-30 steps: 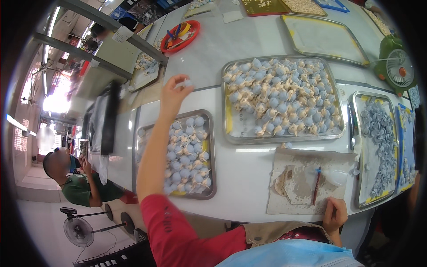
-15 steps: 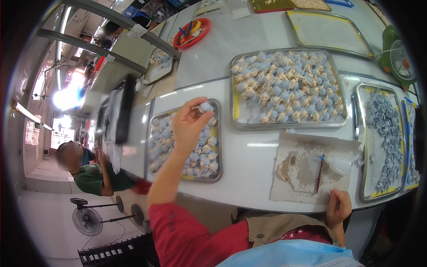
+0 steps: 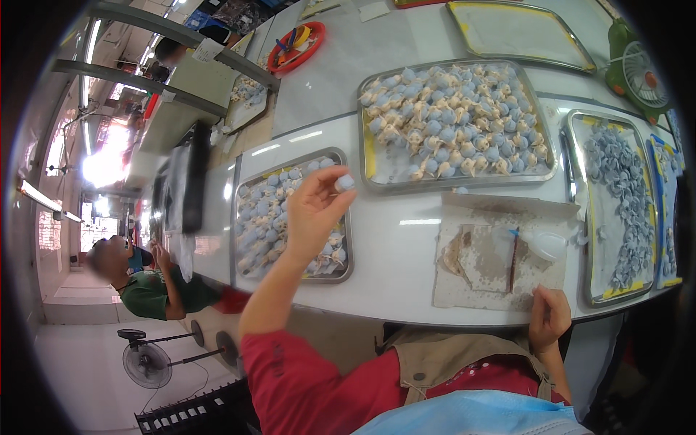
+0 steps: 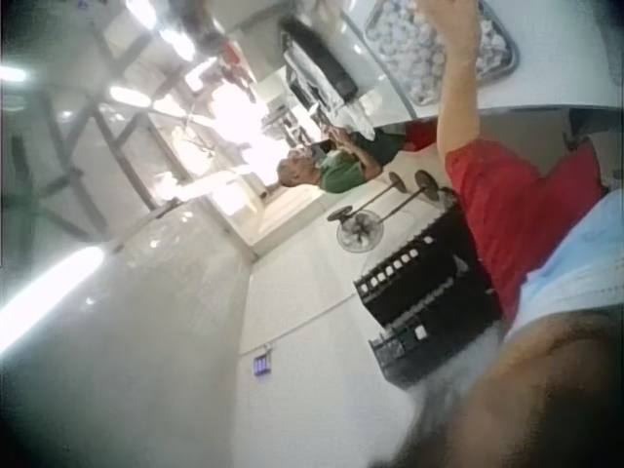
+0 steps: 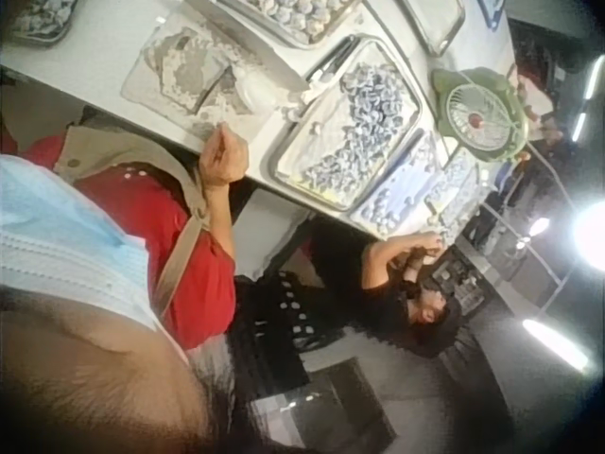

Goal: The person repeatedly picks up small dough pieces from a tray, applies a liquid from a squeeze bottle, and attaches a small filling to form a dumpling. They place the finished dumplings onto a metal tray. The process is repetitive and involves handling dough, filling, and a squeeze bottle.

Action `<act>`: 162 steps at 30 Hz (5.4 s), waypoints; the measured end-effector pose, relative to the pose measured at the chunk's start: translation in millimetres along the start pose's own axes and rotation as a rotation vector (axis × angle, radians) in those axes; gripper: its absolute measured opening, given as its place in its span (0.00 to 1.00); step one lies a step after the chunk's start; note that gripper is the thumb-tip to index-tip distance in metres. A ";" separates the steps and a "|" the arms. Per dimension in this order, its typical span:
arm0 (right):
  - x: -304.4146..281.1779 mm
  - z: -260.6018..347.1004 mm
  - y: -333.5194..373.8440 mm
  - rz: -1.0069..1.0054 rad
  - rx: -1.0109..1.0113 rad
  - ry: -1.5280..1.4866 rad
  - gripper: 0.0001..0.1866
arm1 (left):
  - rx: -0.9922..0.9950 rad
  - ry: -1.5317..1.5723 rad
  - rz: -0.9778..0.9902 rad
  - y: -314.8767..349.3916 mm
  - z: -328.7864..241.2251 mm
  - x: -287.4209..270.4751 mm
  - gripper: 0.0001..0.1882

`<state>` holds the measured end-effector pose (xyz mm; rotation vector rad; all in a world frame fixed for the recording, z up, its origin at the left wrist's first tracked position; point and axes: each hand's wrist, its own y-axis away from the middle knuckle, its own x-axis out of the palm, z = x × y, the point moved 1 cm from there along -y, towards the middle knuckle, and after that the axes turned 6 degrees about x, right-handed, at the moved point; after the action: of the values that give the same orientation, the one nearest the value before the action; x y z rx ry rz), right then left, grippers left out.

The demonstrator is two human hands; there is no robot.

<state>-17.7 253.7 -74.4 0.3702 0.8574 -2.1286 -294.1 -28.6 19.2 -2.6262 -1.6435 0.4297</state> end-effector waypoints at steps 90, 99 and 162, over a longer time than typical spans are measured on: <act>-5.0 -19.8 -58.7 0.073 0.188 0.163 0.17 | -0.381 0.925 0.075 121.5 24.0 137.4 0.16; -1.4 -9.0 -42.2 0.192 0.213 0.085 0.18 | -0.566 1.040 0.145 169.0 23.6 178.2 0.22; -37.2 49.7 8.6 0.181 0.032 -0.109 0.17 | -0.488 0.814 0.036 186.8 21.3 185.0 0.20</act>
<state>14.0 236.9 -23.0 0.3323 0.7017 -1.9777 -58.8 48.5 -71.7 -2.5289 -1.5031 -1.0292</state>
